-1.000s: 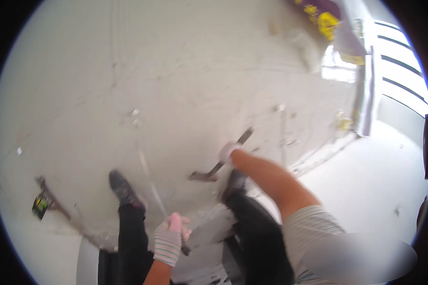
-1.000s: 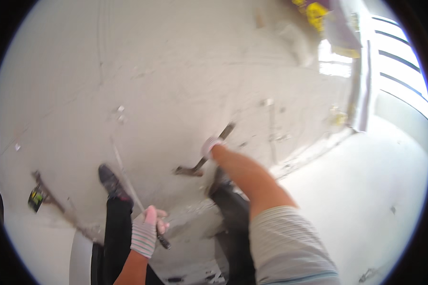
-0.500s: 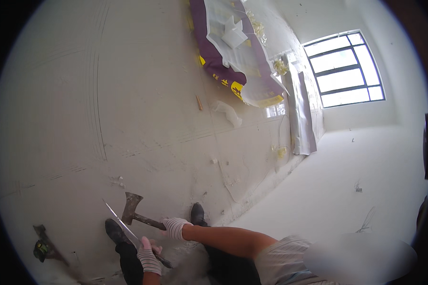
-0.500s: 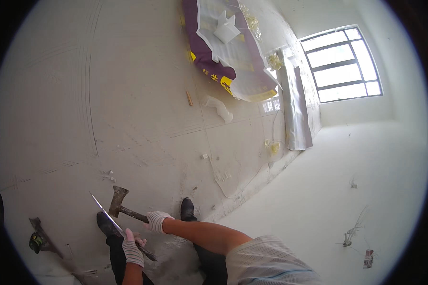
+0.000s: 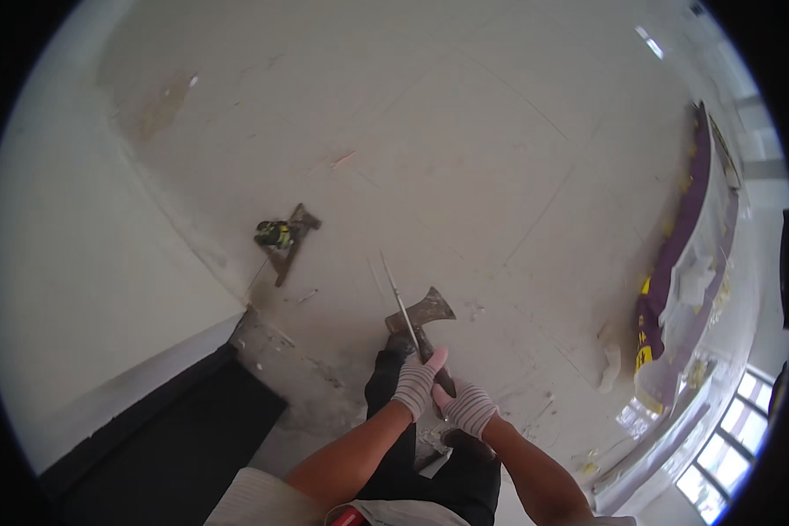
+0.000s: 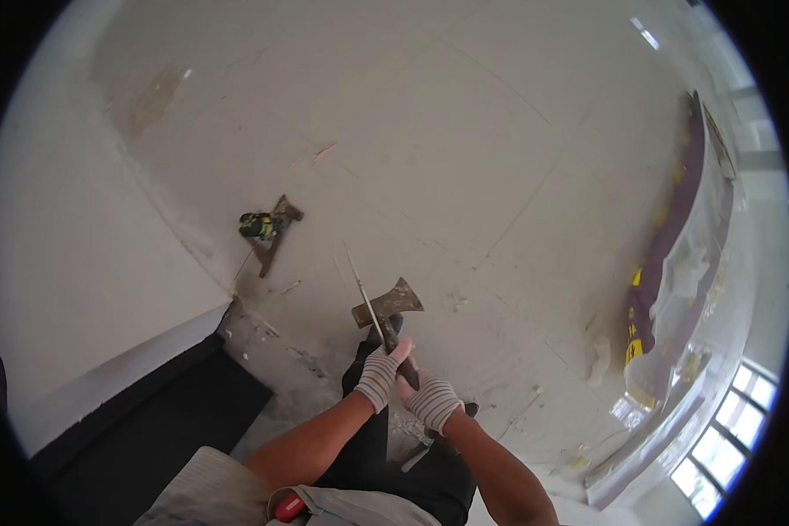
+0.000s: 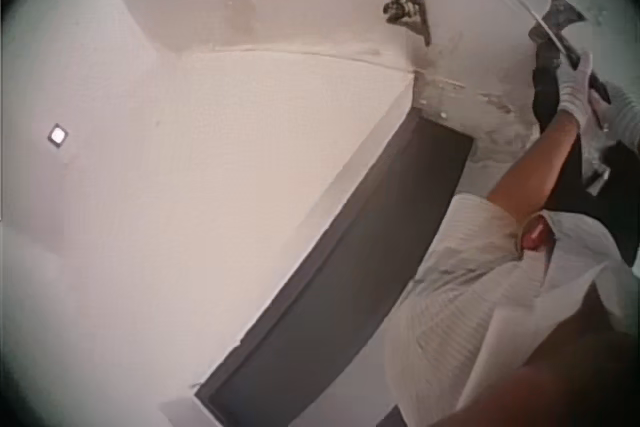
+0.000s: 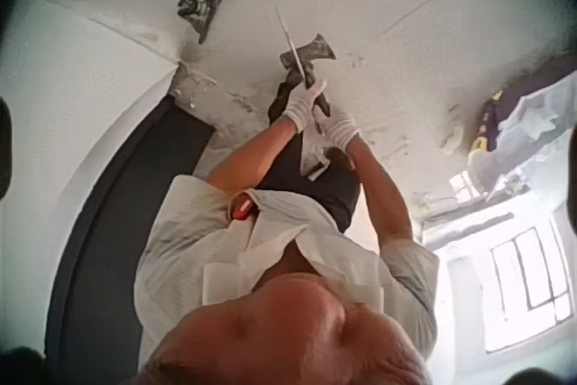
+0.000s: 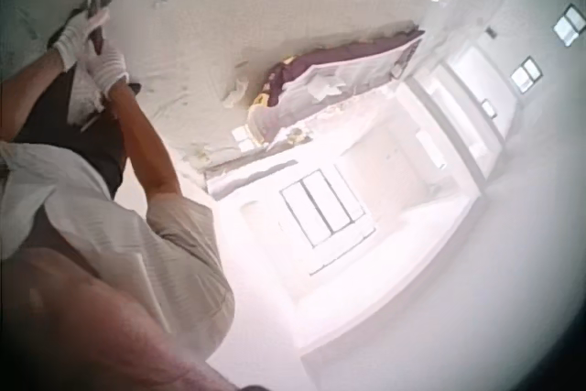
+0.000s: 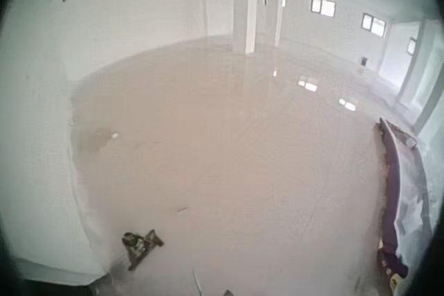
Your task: The person walks through a construction site, opens a door, and then collects various tools including a hammer, chisel, and power drill from the floor. They place these items into a cardboard box and a hard case, organizing them for storage.
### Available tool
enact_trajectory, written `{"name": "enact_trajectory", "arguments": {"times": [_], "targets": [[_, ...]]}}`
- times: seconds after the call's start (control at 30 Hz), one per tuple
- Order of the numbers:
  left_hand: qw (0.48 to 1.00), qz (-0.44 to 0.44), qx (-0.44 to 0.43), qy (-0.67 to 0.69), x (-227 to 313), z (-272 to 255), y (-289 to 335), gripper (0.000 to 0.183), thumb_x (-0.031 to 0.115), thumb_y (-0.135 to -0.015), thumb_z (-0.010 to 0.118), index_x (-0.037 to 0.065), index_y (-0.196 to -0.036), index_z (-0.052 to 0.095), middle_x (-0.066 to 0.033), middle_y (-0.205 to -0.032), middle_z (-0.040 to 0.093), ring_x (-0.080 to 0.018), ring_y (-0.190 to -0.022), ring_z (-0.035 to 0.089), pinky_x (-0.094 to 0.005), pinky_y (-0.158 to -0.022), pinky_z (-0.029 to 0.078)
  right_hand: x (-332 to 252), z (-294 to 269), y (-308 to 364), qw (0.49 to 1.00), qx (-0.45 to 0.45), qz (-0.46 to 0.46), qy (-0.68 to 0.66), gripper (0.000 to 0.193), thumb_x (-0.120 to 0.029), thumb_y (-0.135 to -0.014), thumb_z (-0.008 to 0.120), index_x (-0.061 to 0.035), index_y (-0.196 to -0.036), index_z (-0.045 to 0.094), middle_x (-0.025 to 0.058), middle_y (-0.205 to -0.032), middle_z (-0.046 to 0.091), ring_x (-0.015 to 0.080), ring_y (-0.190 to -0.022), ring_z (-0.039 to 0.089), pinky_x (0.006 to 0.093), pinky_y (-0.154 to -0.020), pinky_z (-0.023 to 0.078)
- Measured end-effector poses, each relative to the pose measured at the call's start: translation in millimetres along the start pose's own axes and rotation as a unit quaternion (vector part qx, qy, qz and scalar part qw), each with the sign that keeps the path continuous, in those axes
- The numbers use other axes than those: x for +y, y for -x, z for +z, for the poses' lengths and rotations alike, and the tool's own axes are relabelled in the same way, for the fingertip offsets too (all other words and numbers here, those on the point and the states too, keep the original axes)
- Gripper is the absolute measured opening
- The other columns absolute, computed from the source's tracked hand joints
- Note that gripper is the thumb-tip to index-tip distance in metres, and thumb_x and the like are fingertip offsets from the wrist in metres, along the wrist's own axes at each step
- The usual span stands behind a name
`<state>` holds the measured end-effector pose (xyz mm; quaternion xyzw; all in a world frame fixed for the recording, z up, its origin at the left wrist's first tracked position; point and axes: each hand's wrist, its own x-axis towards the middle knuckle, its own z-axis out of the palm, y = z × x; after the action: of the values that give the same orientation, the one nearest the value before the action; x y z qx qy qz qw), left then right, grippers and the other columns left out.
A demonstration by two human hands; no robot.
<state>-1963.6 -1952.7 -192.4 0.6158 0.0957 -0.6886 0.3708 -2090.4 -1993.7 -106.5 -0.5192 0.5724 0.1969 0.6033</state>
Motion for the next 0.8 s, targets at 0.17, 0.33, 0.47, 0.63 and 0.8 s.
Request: {"name": "enact_trajectory", "arguments": {"times": [0.17, 0.33, 0.47, 0.63, 0.8], "targets": [[0.975, -0.011, -0.012, 0.224, 70.9, -11.8, 41.5, 0.023, 0.026, -0.091, 0.075, 0.006, -0.094, 0.064, -0.0059, -0.080, 0.062, -0.0189, -0.075, 0.061, -0.0340, -0.069, 0.053, -65.7, -15.2, -5.5, 0.992, -0.078, -0.037, 0.088, 0.056, -0.043, -0.093, 0.059, -0.0001, -0.129, 0.056, 0.0237, -0.092, 0.070, 0.0411, -0.090, 0.069, 0.0442, -0.082, 0.054], [0.935, -0.028, 0.013, 0.353, 122.0, -37.4, 60.7, 0.020, 0.021, -0.091, 0.072, 0.006, -0.098, 0.062, -0.0051, -0.078, 0.061, -0.0182, -0.073, 0.059, -0.0361, -0.076, 0.053, -154.9, -28.3, 0.5, 0.976, -0.094, -0.115, 0.161, 0.057, -0.042, -0.094, 0.056, 0.0053, -0.125, 0.054, 0.0258, -0.092, 0.069, 0.0423, -0.088, 0.069, 0.0457, -0.077, 0.055], [0.905, 0.018, -0.012, 0.425, 125.9, -53.9, 38.0, 0.015, 0.017, -0.091, 0.069, 0.006, -0.097, 0.060, -0.0047, -0.081, 0.060, -0.0179, -0.071, 0.057, -0.0361, -0.076, 0.052, -181.8, -29.9, -28.2, 0.957, -0.162, -0.126, 0.204, 0.042, -0.036, -0.096, 0.059, 0.0040, -0.110, 0.055, 0.0083, -0.074, 0.065, 0.0168, -0.056, 0.062, 0.0317, -0.055, 0.053], [0.862, 0.021, 0.059, 0.503, 161.5, -78.5, 36.2, 0.017, 0.023, -0.095, 0.068, 0.008, -0.099, 0.060, -0.0040, -0.086, 0.064, -0.0183, -0.075, 0.061, -0.0363, -0.076, 0.055, -268.4, -40.2, -57.8, 0.854, -0.242, -0.170, 0.429, 0.078, -0.057, -0.094, 0.049, 0.0075, -0.138, 0.046, 0.0247, -0.086, 0.071, 0.0376, -0.085, 0.072, 0.0441, -0.082, 0.056], [0.801, 0.117, 0.039, 0.586, 162.4, -100.1, 34.1, 0.016, 0.023, -0.095, 0.067, 0.008, -0.096, 0.061, -0.0048, -0.086, 0.064, -0.0206, -0.077, 0.061, -0.0368, -0.075, 0.054, -340.5, -25.9, -70.0, 0.750, -0.295, -0.191, 0.561, 0.067, -0.053, -0.098, 0.047, -0.0011, -0.141, 0.047, 0.0167, -0.069, 0.068, 0.0342, -0.065, 0.070, 0.0436, -0.066, 0.056]]}}
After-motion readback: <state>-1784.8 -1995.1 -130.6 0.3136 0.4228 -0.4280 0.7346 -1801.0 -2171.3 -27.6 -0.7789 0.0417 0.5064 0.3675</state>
